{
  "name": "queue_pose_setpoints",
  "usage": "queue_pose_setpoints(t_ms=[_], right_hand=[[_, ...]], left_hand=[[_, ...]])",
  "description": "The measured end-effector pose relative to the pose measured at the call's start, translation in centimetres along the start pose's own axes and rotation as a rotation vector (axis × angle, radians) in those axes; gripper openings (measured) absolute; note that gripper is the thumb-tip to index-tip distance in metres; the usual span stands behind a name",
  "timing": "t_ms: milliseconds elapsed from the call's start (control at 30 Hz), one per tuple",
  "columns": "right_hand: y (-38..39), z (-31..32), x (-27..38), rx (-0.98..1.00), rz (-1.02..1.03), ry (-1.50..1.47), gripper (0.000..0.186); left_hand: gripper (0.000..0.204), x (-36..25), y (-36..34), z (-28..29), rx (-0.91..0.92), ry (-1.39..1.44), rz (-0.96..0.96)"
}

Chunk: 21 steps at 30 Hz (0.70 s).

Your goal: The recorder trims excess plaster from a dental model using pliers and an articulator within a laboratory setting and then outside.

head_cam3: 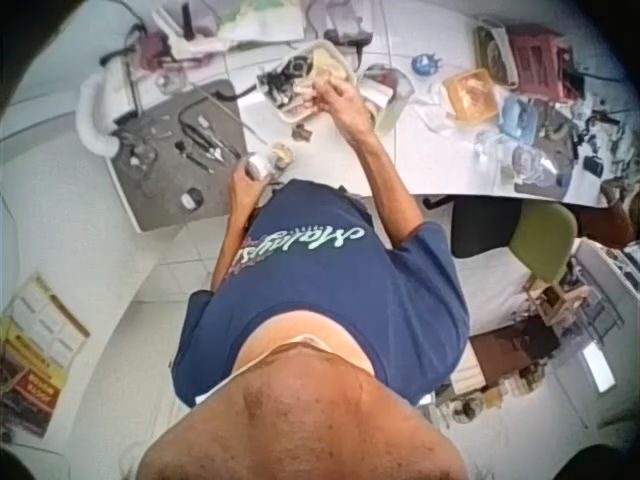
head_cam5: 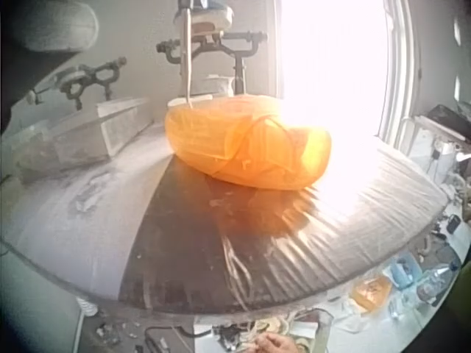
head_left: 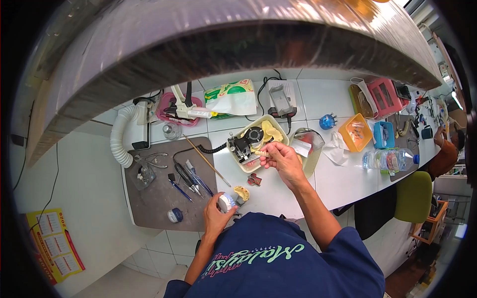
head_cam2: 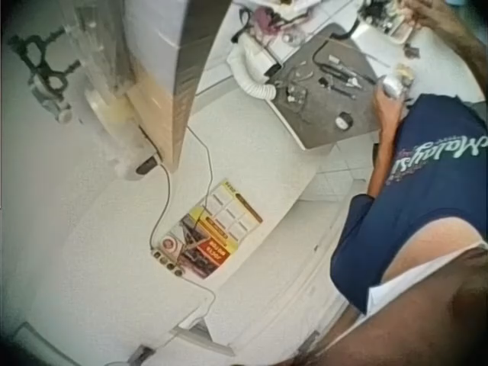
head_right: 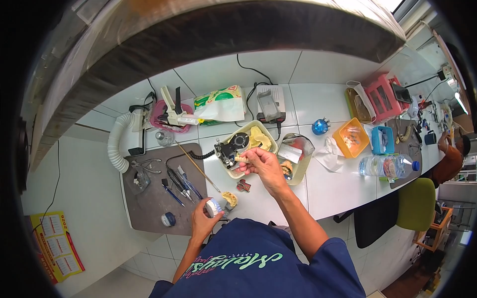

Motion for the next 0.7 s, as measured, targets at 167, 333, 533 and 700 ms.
queue_pose_setpoints(t_ms=[167,333,533,700], right_hand=[[0.3,-0.5,0.6,0.059,0.017,-0.037,0.029],[1.0,-1.5,1.6,0.081,-0.003,-0.12,0.024],[2.2,-2.4,2.7,0.199,0.039,-0.195,0.024],[3.2,-3.3,3.8,0.242,0.043,-0.194,0.027]], left_hand=[[0.057,0.5,-0.8,-0.2,0.004,0.092,0.035],[0.056,0.7,-1.8,0.2,-0.065,0.064,0.022],[0.056,-3.4,-2.3,0.1,-0.05,-0.218,0.036],[0.063,-3.8,-2.5,-1.1,-0.037,-0.358,0.048]])
Point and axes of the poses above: each hand's wrist, its own y-axis away from the middle knuckle, its own z-axis out of the back of the hand, x = y × z, the point moved 5 cm from there along -y, towards the middle knuckle, and after that the axes turned 7 degrees about x, right-handed, at the moved point
